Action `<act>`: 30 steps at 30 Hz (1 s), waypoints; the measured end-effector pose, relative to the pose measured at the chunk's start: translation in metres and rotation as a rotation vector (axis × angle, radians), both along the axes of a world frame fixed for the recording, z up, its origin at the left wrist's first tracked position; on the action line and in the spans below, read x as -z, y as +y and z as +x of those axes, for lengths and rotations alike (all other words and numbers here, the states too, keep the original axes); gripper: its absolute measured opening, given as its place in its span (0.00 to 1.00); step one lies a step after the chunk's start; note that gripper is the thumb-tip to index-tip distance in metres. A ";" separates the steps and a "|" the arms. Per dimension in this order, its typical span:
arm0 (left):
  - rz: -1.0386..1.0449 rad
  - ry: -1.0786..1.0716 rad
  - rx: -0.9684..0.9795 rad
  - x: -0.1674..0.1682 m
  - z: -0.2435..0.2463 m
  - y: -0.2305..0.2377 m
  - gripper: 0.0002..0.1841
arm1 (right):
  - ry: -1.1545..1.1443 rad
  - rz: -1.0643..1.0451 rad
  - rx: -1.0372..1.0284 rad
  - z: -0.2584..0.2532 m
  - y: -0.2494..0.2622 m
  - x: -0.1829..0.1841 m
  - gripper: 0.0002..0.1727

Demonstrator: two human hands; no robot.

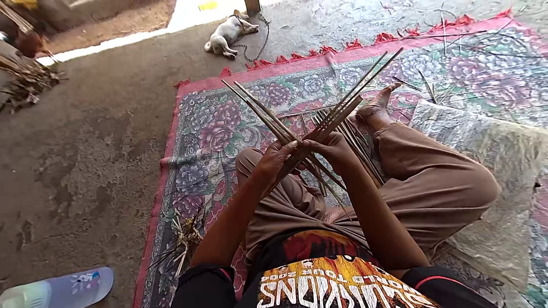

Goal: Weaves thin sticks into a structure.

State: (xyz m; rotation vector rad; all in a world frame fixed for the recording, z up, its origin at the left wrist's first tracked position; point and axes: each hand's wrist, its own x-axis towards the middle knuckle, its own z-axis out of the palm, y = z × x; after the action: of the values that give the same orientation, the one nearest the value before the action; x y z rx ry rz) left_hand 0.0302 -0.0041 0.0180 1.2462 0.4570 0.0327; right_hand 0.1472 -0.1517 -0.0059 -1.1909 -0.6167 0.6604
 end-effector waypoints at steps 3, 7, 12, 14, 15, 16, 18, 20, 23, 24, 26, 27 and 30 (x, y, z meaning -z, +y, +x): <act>0.141 -0.015 -0.117 -0.020 0.003 0.016 0.10 | -0.155 -0.097 0.074 0.013 -0.006 -0.003 0.13; 0.284 -0.086 -0.300 -0.057 -0.007 0.053 0.10 | -0.281 -0.067 0.235 0.016 -0.028 -0.016 0.11; 0.200 -0.025 -0.253 -0.060 -0.028 0.062 0.09 | -0.473 -0.055 0.236 -0.001 -0.019 -0.018 0.11; 0.107 0.008 -0.171 -0.051 -0.035 0.059 0.13 | -0.537 -0.101 0.131 -0.008 -0.009 -0.012 0.13; 0.069 0.013 -0.135 -0.045 -0.038 0.057 0.16 | -0.556 -0.126 0.071 -0.010 -0.005 -0.008 0.14; 0.032 0.014 -0.109 -0.039 -0.038 0.055 0.18 | -0.568 -0.154 0.018 -0.011 -0.002 -0.004 0.15; -0.045 0.008 -0.073 -0.025 -0.037 0.051 0.20 | -0.593 -0.204 -0.038 -0.008 0.001 0.003 0.17; -0.094 0.006 -0.042 -0.016 -0.033 0.048 0.18 | -0.605 -0.245 -0.052 -0.006 -0.002 0.000 0.17; -0.108 -0.003 -0.039 -0.007 -0.029 0.044 0.13 | -0.621 -0.235 -0.021 -0.001 -0.002 0.002 0.17; -0.108 -0.002 -0.047 -0.005 -0.028 0.042 0.12 | -0.618 -0.230 -0.014 -0.002 -0.003 0.001 0.16; -0.119 0.000 -0.082 -0.002 -0.025 0.037 0.09 | -0.615 -0.233 -0.002 -0.006 -0.004 0.000 0.13; -0.126 0.001 -0.111 -0.001 -0.024 0.035 0.09 | -0.605 -0.240 -0.003 -0.009 -0.003 0.000 0.11; -0.123 0.008 -0.213 0.008 -0.021 0.027 0.09 | -0.597 -0.260 -0.026 -0.014 0.002 0.006 0.11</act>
State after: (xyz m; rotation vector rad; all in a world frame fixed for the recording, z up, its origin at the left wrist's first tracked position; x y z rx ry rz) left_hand 0.0096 0.0231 0.0099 1.0732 0.5889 0.1772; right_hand 0.1328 -0.1496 -0.0116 -1.6429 -1.0689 0.4060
